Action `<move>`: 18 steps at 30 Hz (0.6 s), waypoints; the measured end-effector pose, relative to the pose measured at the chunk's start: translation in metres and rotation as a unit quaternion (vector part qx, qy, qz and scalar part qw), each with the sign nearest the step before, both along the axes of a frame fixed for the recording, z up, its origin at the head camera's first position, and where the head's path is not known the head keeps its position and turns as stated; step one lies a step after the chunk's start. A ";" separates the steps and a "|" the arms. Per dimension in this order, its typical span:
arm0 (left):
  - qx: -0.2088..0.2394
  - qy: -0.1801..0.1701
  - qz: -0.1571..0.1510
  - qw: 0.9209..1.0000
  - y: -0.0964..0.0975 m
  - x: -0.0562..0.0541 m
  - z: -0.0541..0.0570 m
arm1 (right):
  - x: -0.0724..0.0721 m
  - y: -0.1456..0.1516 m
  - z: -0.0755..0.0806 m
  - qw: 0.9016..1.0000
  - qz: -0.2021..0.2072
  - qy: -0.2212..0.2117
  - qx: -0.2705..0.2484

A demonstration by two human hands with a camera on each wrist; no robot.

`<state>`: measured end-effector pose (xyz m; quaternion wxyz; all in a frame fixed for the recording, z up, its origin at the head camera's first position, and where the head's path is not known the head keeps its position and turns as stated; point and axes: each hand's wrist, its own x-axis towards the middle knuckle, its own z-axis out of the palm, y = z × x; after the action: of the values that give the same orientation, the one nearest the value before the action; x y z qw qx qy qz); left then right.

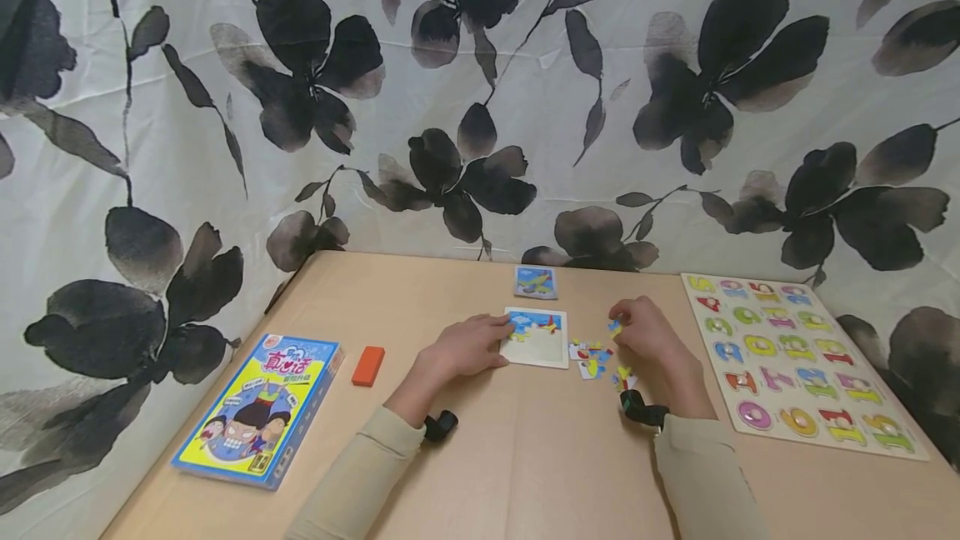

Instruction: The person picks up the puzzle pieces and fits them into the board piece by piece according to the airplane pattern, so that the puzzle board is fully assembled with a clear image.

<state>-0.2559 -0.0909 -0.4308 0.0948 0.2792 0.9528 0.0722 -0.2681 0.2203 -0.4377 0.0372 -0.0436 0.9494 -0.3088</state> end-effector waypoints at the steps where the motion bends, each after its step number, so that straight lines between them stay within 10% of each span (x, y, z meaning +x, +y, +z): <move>1: 0.000 0.000 0.000 1.000 0.000 0.000 0.000 | 0.000 0.000 0.000 1.000 -0.003 -0.003 -0.002; 18: 0.000 -0.009 0.000 1.000 0.001 0.002 0.003 | -0.003 0.008 -0.003 0.998 -0.013 -0.053 -0.012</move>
<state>-0.2542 -0.0895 -0.4275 0.1039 0.2787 0.9518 0.0744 -0.2709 0.2285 -0.4411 0.0827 -0.0155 0.9427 -0.3229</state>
